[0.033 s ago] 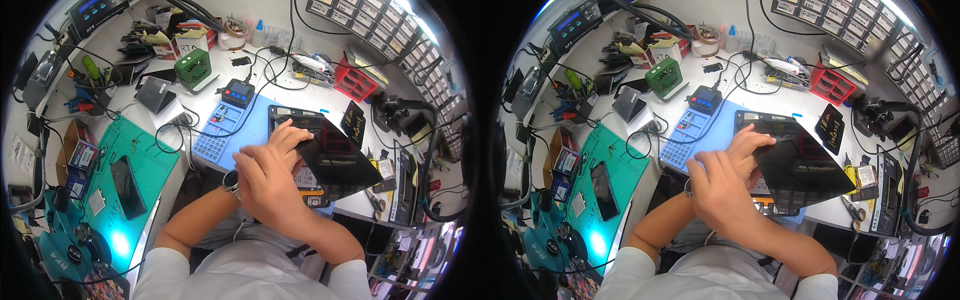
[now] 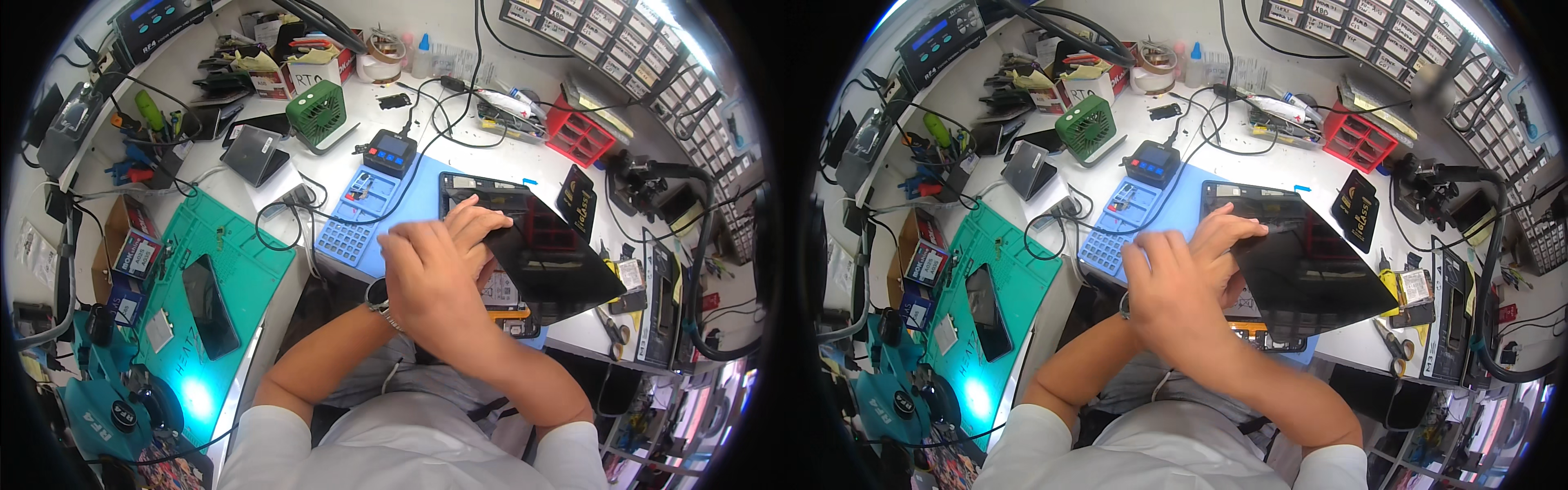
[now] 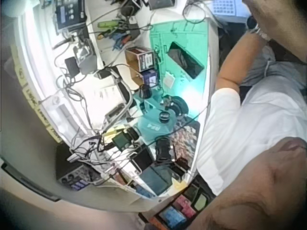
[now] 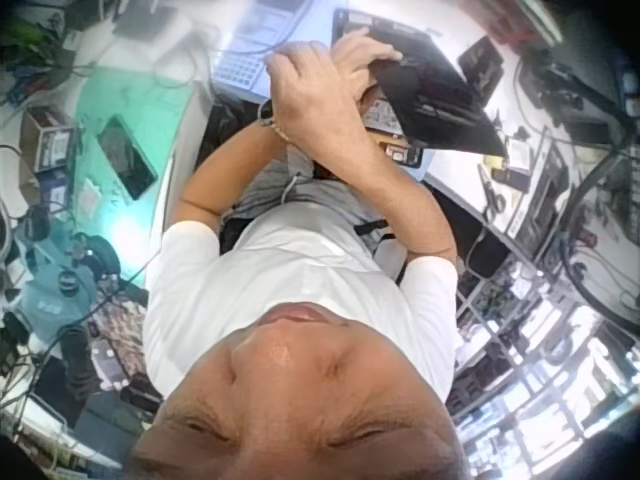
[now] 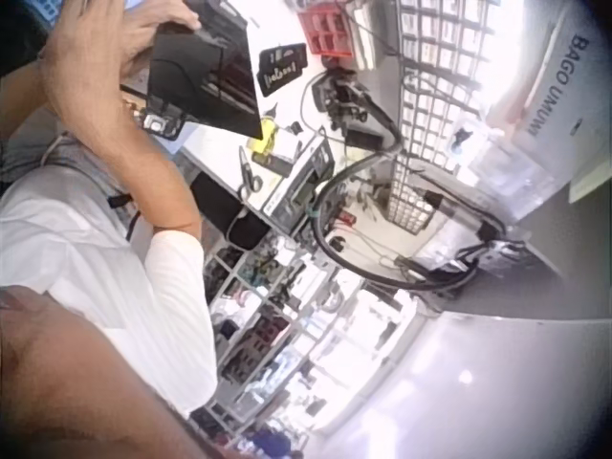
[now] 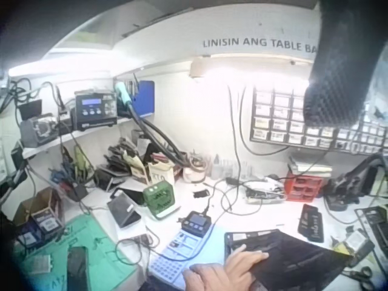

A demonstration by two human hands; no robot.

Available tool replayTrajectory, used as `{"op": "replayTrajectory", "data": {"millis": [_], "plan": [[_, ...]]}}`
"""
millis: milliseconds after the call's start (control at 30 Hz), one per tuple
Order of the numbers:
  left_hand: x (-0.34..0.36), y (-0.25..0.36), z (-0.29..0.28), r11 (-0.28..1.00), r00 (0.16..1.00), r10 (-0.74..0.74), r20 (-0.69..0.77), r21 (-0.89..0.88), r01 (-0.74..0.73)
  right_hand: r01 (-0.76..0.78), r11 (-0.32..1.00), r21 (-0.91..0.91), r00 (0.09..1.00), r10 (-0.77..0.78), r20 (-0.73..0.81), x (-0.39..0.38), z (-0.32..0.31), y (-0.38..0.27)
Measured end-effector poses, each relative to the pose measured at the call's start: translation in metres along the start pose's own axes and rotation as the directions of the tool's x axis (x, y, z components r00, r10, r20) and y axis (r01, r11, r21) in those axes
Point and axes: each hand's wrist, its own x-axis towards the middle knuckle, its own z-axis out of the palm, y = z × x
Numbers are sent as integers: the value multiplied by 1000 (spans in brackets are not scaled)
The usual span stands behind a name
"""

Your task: The person is repairing a tablet by connecting the screen assembly to the main body. They carefully align the ribbon cables and press the screen into place, then use a tool to apply adhesive along the edges to secure it.

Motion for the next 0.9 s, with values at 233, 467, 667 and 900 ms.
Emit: {"op": "replayTrajectory", "data": {"millis": [233, 467, 667, 900], "plan": [[-3, -28, 32, 941, 988, -152, 28, -302, 154, 54, 953, -299, 889, 91, 449, 60, 66, 41], [-3, -26, 21, 943, 979, -198, -48, -282, 177, -31, 957, -289, 880, 163, 445, 66, 114, 34], [7, -13, 18, 988, 988, -144, -53, -67, 140, -10, 931, -366, 940, 134, 315, 68, 111, 31], [8, 1, 15, 977, 982, -162, -98, -153, 146, 49, 996, -81, 977, -64, -201, 18, 26, -16]]}}
